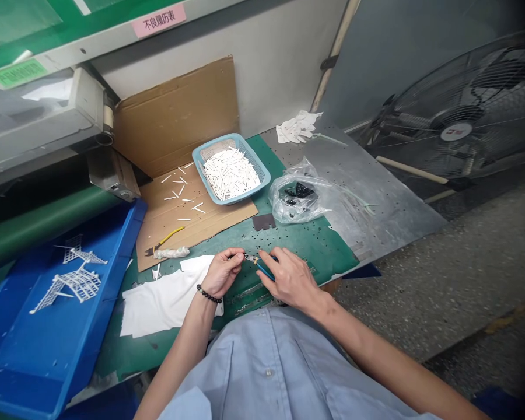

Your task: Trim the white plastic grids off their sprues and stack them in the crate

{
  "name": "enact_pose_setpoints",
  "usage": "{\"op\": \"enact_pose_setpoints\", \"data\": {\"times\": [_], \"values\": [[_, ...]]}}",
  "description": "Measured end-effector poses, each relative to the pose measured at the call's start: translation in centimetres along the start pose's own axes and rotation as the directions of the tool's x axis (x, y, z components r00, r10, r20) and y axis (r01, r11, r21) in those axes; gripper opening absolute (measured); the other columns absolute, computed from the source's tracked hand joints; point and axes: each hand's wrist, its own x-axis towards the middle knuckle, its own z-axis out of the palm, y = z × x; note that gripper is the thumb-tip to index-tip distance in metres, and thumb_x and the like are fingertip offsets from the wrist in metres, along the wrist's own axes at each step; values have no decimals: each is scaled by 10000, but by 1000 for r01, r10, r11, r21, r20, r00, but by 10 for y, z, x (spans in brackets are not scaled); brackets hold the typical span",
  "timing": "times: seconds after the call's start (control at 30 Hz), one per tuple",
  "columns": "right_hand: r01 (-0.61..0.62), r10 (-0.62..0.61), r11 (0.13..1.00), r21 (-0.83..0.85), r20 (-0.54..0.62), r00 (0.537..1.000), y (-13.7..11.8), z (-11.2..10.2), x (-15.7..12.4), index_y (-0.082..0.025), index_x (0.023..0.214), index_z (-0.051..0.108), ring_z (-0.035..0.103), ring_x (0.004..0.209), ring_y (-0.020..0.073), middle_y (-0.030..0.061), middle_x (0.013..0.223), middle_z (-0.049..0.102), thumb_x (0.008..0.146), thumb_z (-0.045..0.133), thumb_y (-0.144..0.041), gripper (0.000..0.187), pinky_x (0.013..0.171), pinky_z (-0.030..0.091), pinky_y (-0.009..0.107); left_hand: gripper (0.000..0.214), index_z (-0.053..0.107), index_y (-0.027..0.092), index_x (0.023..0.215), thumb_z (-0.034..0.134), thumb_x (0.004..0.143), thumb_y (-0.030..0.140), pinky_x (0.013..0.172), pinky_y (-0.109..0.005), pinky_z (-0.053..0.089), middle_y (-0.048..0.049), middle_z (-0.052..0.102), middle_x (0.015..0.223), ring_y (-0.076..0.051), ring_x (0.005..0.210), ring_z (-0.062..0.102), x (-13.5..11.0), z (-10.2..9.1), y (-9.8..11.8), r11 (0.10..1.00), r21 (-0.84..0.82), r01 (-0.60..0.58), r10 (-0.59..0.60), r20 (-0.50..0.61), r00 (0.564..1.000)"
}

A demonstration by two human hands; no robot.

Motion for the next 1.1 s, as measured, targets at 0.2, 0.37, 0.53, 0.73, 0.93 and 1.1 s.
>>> {"op": "enact_pose_setpoints", "data": {"times": [0.2,0.37,0.53,0.73,0.93,1.1], "values": [[-48,51,996,-79,36,998,-9,-1,1,-163,1221,540,490,850,229,94,940,547,922,479,-349,358,711,371,318,302,697,103,776,852,562,249,488,-176,280,3,584,618,-28,518,396,-3,7,-3,999,24,-42,44,-89,995],[-66,75,995,-73,126,989,-10,5,-3,-186,1138,574,537,757,181,61,883,569,938,463,-300,256,605,355,278,322,701,105,763,863,535,264,504,-183,295,-4,607,630,-37,528,416,-5,7,-8,995,102,-14,28,-133,991],[-75,73,997,30,35,997,-6,15,-11,-182,1166,566,549,745,159,49,876,571,946,449,-322,286,629,380,253,311,695,111,797,844,575,270,493,-174,278,0,595,631,-34,527,402,-5,4,-12,998,51,-41,45,-94,995],[-74,81,994,80,-80,994,-2,20,-16,-142,1211,557,525,824,194,78,905,555,931,470,-359,365,725,413,276,251,696,103,805,801,634,253,484,-174,281,-40,619,698,-38,543,417,-6,3,-9,1000,-11,-24,23,-40,999],[-95,101,992,80,-73,992,2,19,-16,-151,1216,557,522,831,199,75,908,548,929,475,-363,367,749,416,286,213,689,97,800,781,649,216,483,-160,284,-42,601,696,-36,550,413,-8,7,-8,1000,-29,-1,0,-33,999],[-103,116,987,121,-110,987,10,24,-20,-144,1227,540,526,875,199,79,941,550,942,457,-365,370,787,417,288,220,680,72,857,727,654,141,485,-150,306,-30,548,679,-44,567,418,-6,5,-6,990,-138,40,-44,-23,999]]}}
